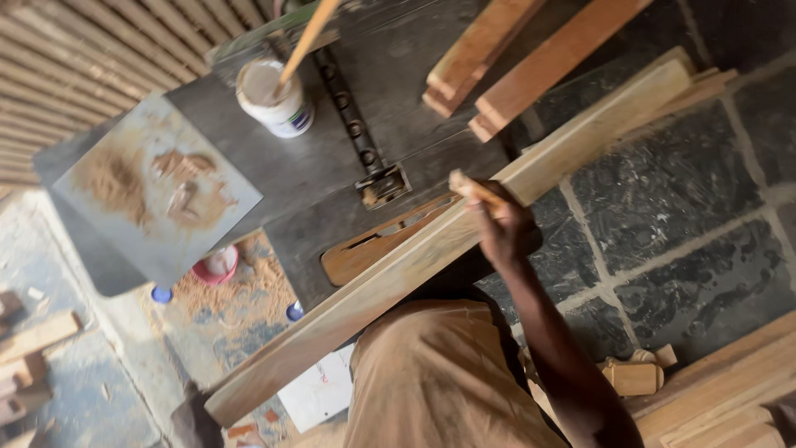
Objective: The person mixes a white substance with sawdust on a flat surface using a stick, then applies the mixture into cracks on a wooden plank with a small block. The person repeatedly mixes and applies the filler to smooth the wood surface.
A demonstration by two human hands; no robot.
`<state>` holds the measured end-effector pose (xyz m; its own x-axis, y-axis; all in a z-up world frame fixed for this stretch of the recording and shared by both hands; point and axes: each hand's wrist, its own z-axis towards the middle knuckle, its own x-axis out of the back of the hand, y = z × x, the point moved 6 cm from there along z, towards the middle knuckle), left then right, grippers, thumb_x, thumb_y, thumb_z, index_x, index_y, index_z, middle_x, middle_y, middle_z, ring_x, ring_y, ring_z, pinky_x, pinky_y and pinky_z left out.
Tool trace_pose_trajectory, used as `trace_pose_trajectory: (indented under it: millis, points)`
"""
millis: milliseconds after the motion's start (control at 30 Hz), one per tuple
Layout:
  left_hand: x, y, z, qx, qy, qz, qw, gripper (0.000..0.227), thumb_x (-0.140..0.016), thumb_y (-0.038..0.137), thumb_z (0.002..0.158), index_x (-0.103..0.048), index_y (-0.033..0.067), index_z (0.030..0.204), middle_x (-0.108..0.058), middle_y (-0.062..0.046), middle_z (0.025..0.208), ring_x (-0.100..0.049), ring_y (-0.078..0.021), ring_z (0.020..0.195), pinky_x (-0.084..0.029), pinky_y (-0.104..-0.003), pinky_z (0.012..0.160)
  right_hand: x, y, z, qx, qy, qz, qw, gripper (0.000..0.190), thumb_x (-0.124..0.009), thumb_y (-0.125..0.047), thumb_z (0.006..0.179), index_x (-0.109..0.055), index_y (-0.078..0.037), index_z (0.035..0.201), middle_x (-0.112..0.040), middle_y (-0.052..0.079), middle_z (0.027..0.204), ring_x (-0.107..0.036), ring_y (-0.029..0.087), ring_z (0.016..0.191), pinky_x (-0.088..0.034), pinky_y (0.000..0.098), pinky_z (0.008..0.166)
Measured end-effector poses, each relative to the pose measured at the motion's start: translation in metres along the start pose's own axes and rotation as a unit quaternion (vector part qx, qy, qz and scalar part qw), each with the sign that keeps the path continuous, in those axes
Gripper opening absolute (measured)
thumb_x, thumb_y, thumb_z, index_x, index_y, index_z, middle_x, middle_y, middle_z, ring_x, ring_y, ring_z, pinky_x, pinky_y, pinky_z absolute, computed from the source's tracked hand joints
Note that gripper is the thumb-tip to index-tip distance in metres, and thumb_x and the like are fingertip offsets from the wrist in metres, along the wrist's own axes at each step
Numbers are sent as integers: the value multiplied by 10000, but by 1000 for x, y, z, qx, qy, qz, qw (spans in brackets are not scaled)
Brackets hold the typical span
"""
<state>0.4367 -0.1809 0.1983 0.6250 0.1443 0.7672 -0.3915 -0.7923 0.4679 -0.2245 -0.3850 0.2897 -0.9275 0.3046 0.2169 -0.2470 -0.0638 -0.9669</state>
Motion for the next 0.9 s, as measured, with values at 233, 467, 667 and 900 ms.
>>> trace_pose_trajectory:
  millis: [233, 467, 667, 900]
  points:
    - [-15, 32, 49, 28, -72, 34, 996, 560, -387, 466, 1041, -726, 41, 1178, -708, -257, 959, -682, -370, 850, -532, -515, 789, -47, -49, 1, 186, -118, -106, 970, 269, -562, -124, 1066, -683, -138, 1306, -734, 75, 1191, -705, 207, 1073, -588, 364, 931]
    - [-5, 48, 58, 53, -120, 68, 989, 448, -419, 373, 1008, -685, 93, 1236, -696, -245, 1007, -677, -371, 868, -545, -533, 753, -82, -50, 22, 204, -182, -168, 947, 351, -622, -47, 984, -691, -127, 1318, -728, 66, 1214, -695, 199, 1062, -564, 358, 958]
    - [-6, 58, 64, 73, -162, 97, 979, 399, -446, 293, 979, -650, 138, 1284, -686, -234, 1049, -674, -373, 884, -556, -548, 723, -101, -38, 31, 222, -209, -222, 926, 296, -673, -87, 964, -714, -114, 1256, -753, 51, 1139, -692, 185, 938, -590, 328, 844]
    - [-10, 65, 72, 94, -189, 126, 969, 418, -478, 200, 945, -610, 191, 1342, -673, -222, 1097, -669, -375, 902, -569, -565, 688, -120, -19, 45, 206, -207, -239, 926, 247, -670, -130, 989, -743, -113, 1224, -764, 39, 1018, -706, 172, 843, -605, 320, 721]
